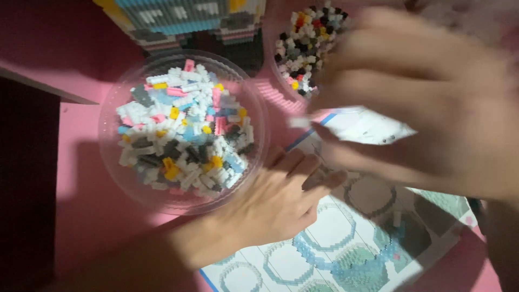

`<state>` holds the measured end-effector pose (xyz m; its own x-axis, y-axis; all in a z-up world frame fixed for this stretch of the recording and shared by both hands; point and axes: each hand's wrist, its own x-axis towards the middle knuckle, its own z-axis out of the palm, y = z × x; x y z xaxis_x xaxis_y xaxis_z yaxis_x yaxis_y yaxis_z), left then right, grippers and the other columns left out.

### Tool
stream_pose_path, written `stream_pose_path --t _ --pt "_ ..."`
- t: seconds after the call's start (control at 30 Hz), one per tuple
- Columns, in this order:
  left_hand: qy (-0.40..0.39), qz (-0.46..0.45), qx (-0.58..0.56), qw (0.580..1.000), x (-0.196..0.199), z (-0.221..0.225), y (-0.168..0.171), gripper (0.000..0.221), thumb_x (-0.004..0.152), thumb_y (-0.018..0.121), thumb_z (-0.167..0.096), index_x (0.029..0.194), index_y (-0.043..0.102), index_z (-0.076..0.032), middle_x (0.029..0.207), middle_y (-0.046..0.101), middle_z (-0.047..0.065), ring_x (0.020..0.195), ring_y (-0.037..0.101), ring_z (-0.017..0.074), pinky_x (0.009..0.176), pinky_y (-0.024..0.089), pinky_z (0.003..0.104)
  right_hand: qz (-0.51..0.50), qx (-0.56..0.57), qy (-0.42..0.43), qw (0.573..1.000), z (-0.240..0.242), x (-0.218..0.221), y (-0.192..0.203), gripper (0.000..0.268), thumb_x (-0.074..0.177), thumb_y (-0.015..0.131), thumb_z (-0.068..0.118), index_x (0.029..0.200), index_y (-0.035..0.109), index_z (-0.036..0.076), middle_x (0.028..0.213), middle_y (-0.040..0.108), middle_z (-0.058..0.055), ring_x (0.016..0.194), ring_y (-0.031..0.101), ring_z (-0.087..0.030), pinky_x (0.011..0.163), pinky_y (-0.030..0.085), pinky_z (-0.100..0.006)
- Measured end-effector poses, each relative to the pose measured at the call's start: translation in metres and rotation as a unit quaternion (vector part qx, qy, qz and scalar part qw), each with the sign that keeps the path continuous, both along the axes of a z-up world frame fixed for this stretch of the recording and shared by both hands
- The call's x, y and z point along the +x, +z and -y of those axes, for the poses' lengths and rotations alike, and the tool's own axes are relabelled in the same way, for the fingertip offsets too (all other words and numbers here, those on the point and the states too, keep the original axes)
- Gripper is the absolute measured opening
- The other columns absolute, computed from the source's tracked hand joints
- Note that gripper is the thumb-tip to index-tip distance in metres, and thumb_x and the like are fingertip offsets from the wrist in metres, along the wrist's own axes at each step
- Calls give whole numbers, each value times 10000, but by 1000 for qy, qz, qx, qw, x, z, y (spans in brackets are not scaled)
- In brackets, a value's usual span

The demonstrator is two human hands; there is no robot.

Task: Assembling a pixel-art style model using small interlocking toy blocks, following a printed pattern and using a small plastic hammer to tap the pieces into place.

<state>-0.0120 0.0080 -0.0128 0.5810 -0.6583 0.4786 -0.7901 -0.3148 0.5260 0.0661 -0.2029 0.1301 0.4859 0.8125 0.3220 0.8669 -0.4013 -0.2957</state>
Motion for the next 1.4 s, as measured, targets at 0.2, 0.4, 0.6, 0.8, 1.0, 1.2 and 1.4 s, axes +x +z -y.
stream_pose_path --t 0.2,0.4,0.6,0.8,1.0,1.2,1.4 --pt "-13 -13 100 995 8 -1 11 472 935 682 -227 1357 650 -19 1133 623 123 1066 585 296 912 425 472 -127 -103 -212 964 104 -61 -49 384 699 918 177 1062 797 141 996 746 -49 884 743 -168 786 593 -340" --pt "-4 28 101 994 12 2 18 504 924 699 -234 1365 657 7 1088 635 90 1008 587 264 886 428 445 -68 -97 -212 970 106 -92 -92 391 660 891 191 1014 779 69 1021 740 -105 911 732 -289 783 603 -412" --pt "-31 9 121 992 18 7 19 510 902 735 -227 1357 682 -2 1025 615 67 943 581 243 876 425 465 -175 35 -216 960 97 -79 -99 382 746 863 237 1080 766 79 1023 724 -60 964 723 -226 826 596 -360" --pt "-14 -10 123 992 17 15 19 537 884 736 -181 1386 648 -12 1062 595 80 948 619 253 908 457 450 -155 51 -245 956 93 -82 -107 314 763 885 239 1023 802 85 933 707 -37 899 694 -212 803 519 -364" --pt "-30 -26 105 994 21 17 21 548 880 745 -129 1384 624 46 1038 579 103 909 626 267 830 477 437 -168 72 -262 948 98 -90 -116 250 791 870 176 1020 827 83 910 718 -19 887 671 -169 821 494 -343" --pt "-33 -54 90 994 21 16 22 546 884 773 -103 1367 618 98 1038 576 104 898 632 233 816 478 421 -213 130 -251 935 100 -93 -120 201 822 845 156 1001 792 82 989 775 19 955 711 -132 944 455 -336" --pt "-29 -54 84 995 20 16 19 557 868 775 -104 1367 625 93 1060 569 113 915 632 238 812 469 417 -212 104 -251 939 98 -91 -120 227 804 865 168 1004 804 79 959 762 17 914 691 -119 860 416 -342"
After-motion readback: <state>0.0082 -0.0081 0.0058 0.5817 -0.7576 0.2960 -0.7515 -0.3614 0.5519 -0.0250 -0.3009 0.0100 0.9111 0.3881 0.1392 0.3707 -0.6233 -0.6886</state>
